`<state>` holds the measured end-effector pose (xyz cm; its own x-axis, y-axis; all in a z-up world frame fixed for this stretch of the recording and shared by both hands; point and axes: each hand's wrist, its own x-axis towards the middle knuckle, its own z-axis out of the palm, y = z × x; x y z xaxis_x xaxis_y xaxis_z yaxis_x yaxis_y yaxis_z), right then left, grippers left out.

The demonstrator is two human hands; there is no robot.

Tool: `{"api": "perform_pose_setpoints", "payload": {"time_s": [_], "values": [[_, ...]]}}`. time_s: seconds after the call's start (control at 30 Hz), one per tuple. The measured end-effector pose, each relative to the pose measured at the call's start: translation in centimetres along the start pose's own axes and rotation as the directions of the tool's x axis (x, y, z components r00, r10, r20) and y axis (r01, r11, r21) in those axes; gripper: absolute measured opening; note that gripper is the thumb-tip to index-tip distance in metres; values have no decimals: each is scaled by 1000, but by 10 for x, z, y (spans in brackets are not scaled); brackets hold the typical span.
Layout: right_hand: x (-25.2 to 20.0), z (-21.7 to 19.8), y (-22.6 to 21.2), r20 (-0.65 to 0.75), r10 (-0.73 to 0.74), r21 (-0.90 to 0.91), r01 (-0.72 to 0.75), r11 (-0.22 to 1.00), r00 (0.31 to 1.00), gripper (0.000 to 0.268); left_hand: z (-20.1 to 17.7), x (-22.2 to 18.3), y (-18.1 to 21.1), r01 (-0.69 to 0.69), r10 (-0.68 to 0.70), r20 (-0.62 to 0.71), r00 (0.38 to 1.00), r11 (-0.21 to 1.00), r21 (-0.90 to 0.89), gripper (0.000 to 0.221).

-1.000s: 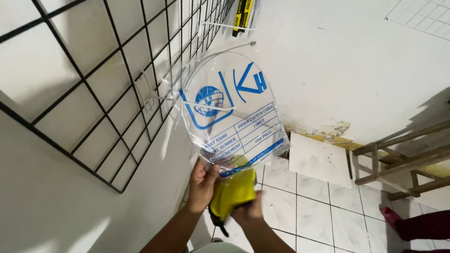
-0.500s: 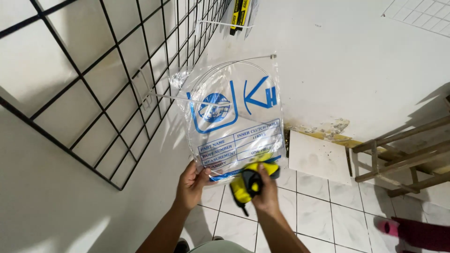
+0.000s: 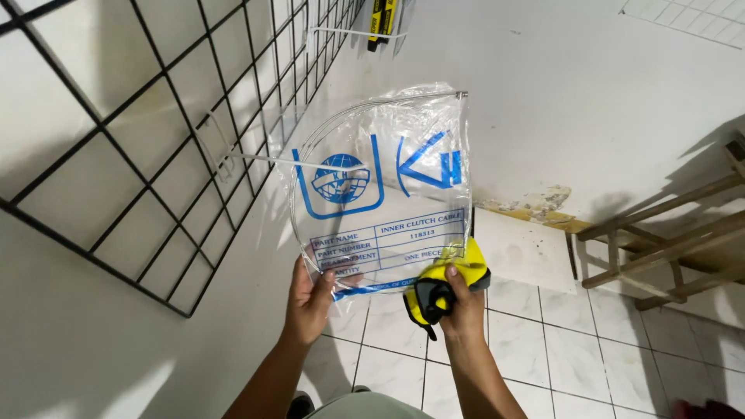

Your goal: Cleaning a packaged car clutch cable with a cloth in a parts room.

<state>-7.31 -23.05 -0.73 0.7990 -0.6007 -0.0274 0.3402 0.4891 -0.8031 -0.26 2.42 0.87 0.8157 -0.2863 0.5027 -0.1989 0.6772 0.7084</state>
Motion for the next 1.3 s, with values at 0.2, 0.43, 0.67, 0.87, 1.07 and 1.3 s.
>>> {"api": "perform_pose_setpoints", "payload": {"time_s": [0.2,0.43,0.67,0.87,1.07,1.3], "values": [[36,-55,-18,-89,-38,-47,34,998,995,45,-20,-2,3,-102,92,132,987,992,71,47],[51,-79,-27,106,64,7,-65,998,992,53,-23,-4,2,-15,2,109,994,993,116,45],[25,-19,-26,178,134,-171,-104,980,975,36,-41,-1,-17,190,-191,19,981,980,57,74],[32,-27,12,-17,38,121,-36,992,999,25,-29,11,-43,208,-116,174,978,627,-751,93],[-18,26,18,3,41,122,-41,992,999,27,9,-10,-66,179,-215,-27,976,871,-458,87],[-16,0,31,20,53,82,-55,995,998,30,-9,-16,-63,129,-153,-112,982,973,-192,81]]}}
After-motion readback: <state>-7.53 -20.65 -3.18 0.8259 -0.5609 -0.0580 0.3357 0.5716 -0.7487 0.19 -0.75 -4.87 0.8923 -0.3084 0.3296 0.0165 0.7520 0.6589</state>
